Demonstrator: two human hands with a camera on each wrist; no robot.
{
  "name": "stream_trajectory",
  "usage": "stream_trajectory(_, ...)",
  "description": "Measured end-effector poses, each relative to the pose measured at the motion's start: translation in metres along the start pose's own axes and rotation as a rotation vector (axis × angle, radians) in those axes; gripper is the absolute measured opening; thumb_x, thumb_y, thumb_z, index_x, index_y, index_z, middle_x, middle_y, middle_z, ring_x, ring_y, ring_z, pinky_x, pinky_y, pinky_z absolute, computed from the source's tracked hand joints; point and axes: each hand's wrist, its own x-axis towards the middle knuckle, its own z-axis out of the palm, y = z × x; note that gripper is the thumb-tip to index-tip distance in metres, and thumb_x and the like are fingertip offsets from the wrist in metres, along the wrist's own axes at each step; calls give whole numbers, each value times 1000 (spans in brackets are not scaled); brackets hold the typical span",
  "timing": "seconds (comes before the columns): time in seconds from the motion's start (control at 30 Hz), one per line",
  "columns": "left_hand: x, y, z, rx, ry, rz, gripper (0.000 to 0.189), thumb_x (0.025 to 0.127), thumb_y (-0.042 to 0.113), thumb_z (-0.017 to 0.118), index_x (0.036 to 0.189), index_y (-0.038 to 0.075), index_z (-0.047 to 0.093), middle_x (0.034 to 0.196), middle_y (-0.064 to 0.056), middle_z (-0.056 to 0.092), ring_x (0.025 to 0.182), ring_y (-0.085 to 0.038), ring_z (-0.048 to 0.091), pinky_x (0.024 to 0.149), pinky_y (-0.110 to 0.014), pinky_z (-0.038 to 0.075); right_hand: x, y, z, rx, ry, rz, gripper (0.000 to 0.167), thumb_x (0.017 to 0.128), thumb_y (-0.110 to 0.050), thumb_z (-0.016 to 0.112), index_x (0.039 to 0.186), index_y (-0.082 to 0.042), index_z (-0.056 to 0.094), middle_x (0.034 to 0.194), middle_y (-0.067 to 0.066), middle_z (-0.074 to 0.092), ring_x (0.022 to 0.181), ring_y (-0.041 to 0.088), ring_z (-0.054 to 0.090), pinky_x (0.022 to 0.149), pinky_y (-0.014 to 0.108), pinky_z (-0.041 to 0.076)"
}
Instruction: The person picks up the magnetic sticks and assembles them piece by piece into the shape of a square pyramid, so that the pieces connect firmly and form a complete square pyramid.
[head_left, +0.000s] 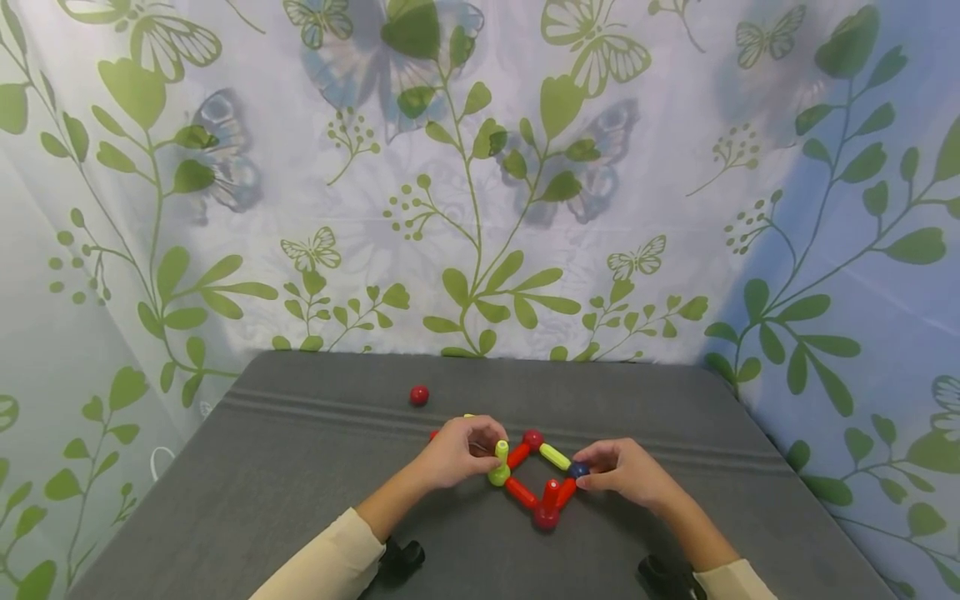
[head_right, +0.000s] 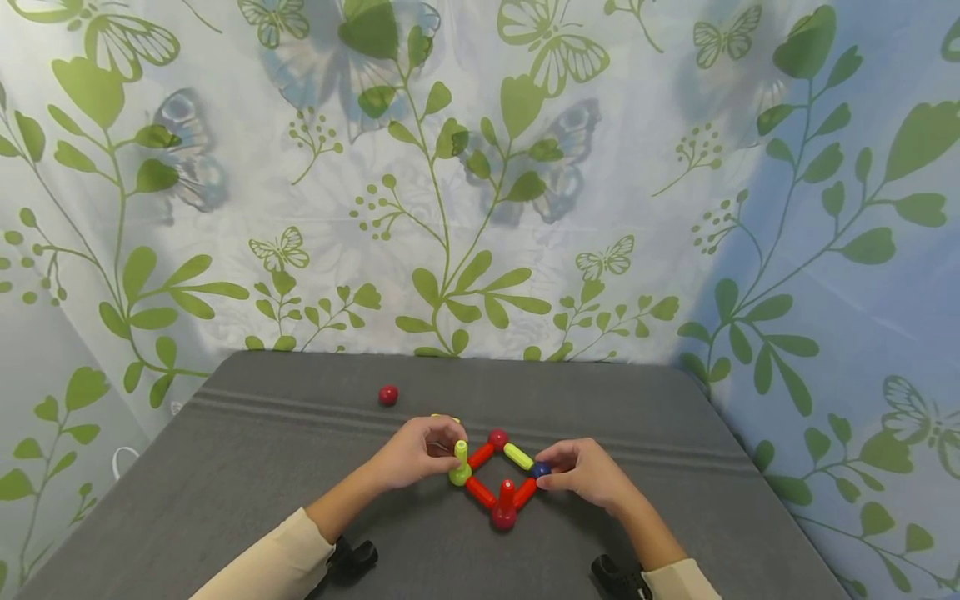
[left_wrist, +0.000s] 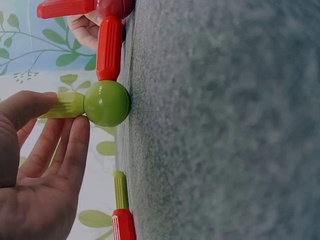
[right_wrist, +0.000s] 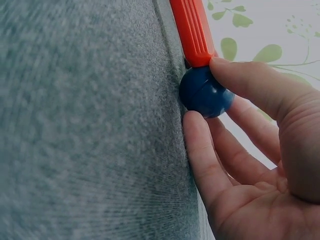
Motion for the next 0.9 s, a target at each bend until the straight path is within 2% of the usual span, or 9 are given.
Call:
stream_trajectory(0.1,2,-2,-1,13,-24,-9,25,87,4,79,107,17,69,97,1,70,87,-9,68,82,-22,58,-1,0,1,6,14,-7,37,84,-19,85,116,-3,74,99,10,74,86,20,64,69,26,54)
stream_trajectory(0.23,6,-6,-2,81,-109,-58,28,85,8,83,110,14,70,98,2,71,87,-8,67,81,-21,57,-2,0,6,17,70,-16,38,86,-20,83,118,-2,73,104,12,75,89,19,67,72,26,56)
stream_trajectory(0.33,8,-9,-1,154,-166,-79,24,83,12,85,104,15,72,94,4,72,85,-6,66,79,-21,55,-3,-4,11,15,139,0,37,86,-21,83,117,-3,72,108,12,76,93,19,70,73,26,57)
stream_trajectory(0.43,8,-11,0,210,-171,-82,19,83,15,86,97,16,73,89,6,72,81,-3,65,78,-22,54,-7,-12,17,2,199,38,29,86,-17,83,111,-6,74,107,9,75,92,18,68,73,27,56)
stream_trajectory(0.5,7,-11,2,238,-151,-83,18,82,16,87,95,16,74,87,7,72,79,-2,64,78,-22,53,-12,-18,20,7,169,36,22,87,-11,79,108,-4,73,101,9,74,87,18,67,70,28,56)
stream_trajectory(0.6,2,-7,5,254,-102,-110,19,80,17,88,93,16,74,85,7,71,77,-4,62,75,-23,53,-21,-24,25,74,10,13,23,87,-3,73,110,0,70,94,10,70,80,17,67,68,30,58)
stream_trajectory(0.7,-4,-3,10,238,-51,-136,20,78,17,90,91,16,74,83,7,70,75,-4,61,72,-23,53,-26,-30,31,135,-118,0,25,87,-7,76,109,2,67,91,9,68,77,18,70,68,33,61)
stream_trajectory(0.77,-8,-1,14,213,-38,-157,21,77,17,91,90,16,75,81,8,69,74,-4,62,70,-23,53,-26,-32,35,132,-117,2,28,86,-14,81,107,-1,68,90,8,70,75,18,71,68,34,62)
stream_trajectory(0.9,-16,2,20,131,-54,-199,22,76,15,91,91,16,75,80,8,70,74,-5,63,68,-23,52,-22,-34,37,54,-43,5,28,82,-18,86,102,-5,71,91,6,73,77,19,69,66,31,59)
